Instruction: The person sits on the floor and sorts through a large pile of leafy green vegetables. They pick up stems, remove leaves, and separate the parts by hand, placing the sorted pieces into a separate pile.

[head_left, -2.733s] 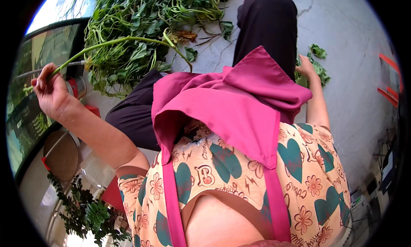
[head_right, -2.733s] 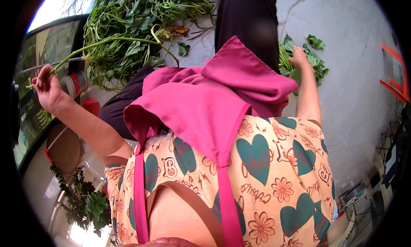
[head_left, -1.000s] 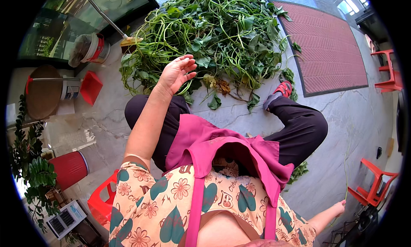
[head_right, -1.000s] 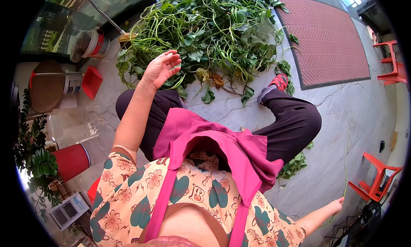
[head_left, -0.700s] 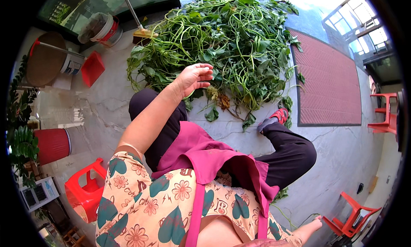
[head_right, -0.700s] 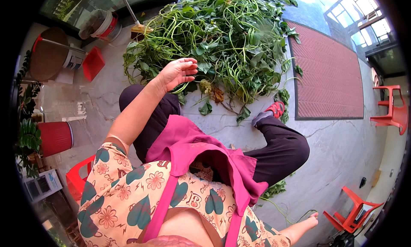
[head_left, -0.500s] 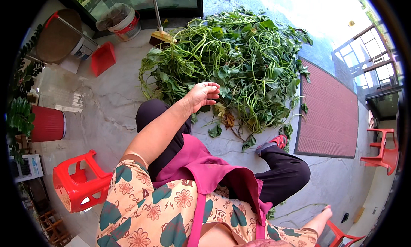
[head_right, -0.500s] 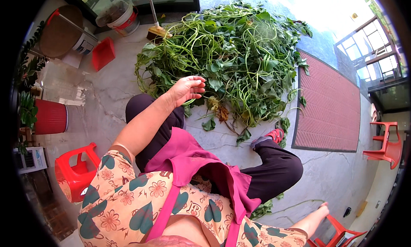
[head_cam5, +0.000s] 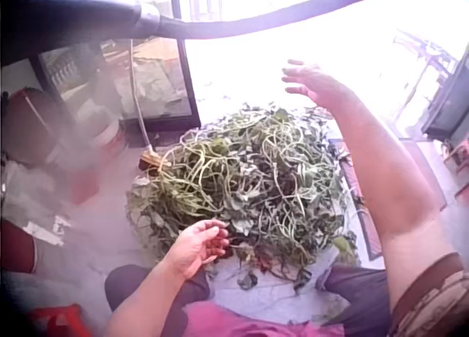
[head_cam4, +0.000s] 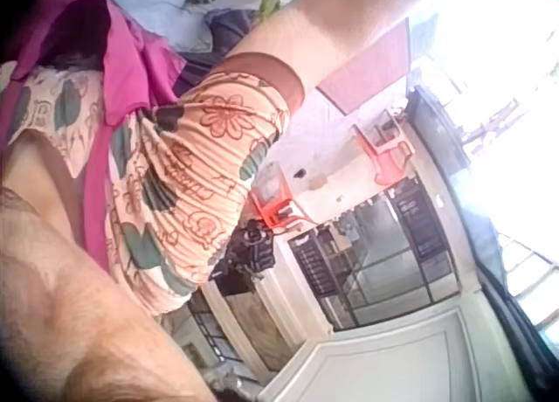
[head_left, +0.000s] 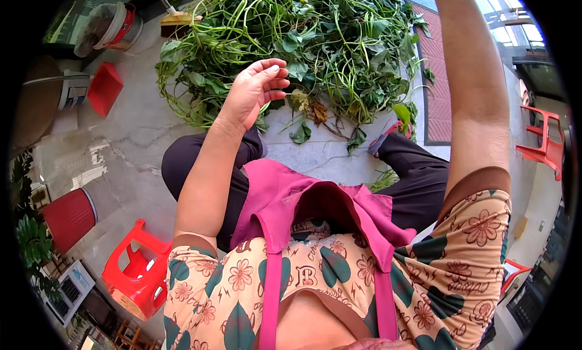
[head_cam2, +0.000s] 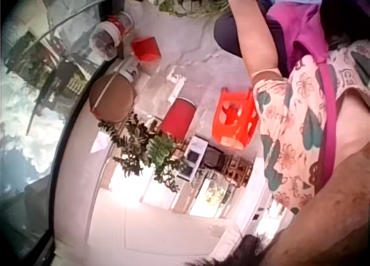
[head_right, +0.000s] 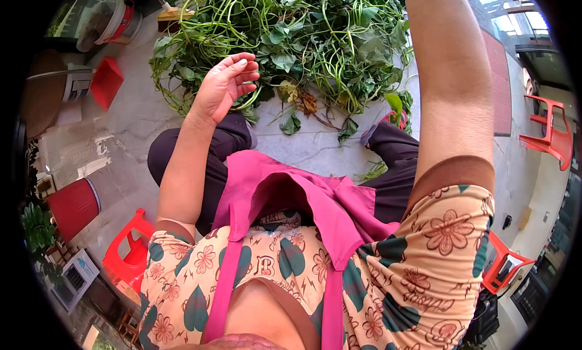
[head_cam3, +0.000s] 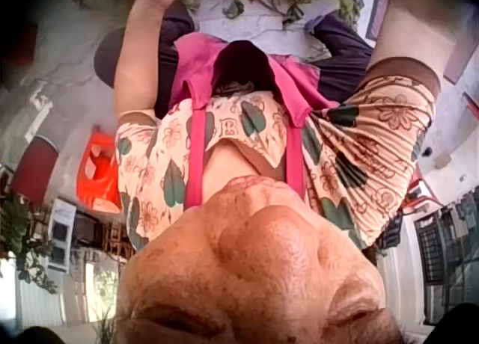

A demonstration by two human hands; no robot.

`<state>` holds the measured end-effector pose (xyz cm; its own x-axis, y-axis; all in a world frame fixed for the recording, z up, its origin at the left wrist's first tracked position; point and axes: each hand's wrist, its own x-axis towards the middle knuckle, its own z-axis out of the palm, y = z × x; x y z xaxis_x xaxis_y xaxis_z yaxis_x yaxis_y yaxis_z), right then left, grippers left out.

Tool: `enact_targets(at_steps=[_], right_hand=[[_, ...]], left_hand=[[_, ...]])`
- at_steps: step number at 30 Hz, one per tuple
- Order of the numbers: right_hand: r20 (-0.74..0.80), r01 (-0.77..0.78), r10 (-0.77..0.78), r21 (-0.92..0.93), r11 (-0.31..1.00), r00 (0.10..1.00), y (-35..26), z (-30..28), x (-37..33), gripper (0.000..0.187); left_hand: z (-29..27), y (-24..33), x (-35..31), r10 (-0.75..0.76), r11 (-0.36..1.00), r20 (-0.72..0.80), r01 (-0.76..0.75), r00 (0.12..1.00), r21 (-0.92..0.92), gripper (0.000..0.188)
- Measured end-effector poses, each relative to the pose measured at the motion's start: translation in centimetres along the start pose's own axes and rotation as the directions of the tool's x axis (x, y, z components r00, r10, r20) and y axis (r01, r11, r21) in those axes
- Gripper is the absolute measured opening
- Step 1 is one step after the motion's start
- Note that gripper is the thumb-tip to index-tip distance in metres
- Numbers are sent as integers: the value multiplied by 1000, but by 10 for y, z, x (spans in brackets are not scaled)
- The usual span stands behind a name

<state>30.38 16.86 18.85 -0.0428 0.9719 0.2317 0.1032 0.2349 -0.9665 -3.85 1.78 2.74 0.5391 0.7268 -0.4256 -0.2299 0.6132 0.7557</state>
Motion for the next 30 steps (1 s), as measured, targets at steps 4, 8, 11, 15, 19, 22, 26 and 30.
enact_targets(at_steps=[4, 8, 11, 15, 19, 22, 26, 30], right_hand=[[66, -301, 337, -313, 901, 939, 162, -35, -85, 45], [-166, -632, 658, -519, 575, 734, 256, -38, -212, 39], [-247, -833, 806, -305, 462, 537, 286, -66, -299, 36], [-192, -536, 847, -835, 124, 496, 271, -157, -369, 33], [-458, -712, 786, -702, -34, 415, 213, -242, -412, 39], [-601, -859, 692, -510, 52, 399, 200, -257, -467, 40], [-460, -592, 459, -781, 197, 760, 249, -211, -589, 34], [-216, -357, 626, -928, 107, 749, 260, -95, -653, 24]], left_hand=[[1, 0, -7, -10, 1000, 30, 11, 999, -8, 21], [0, 1, -12, -23, 1000, 18, 23, 1000, 12, 22], [-3, -5, -5, -28, 999, 6, 28, 1000, 37, 23], [1, -15, 9, -94, 991, -24, 96, 995, 95, 24], [41, -27, 17, -103, 987, 0, 102, 995, 125, 24], [77, -35, 30, -127, 964, 40, 114, 991, 242, 24], [106, -62, 15, -155, 769, 82, 69, 984, 636, 24], [96, -51, -13, -271, 399, 105, 13, 957, 917, 24]])
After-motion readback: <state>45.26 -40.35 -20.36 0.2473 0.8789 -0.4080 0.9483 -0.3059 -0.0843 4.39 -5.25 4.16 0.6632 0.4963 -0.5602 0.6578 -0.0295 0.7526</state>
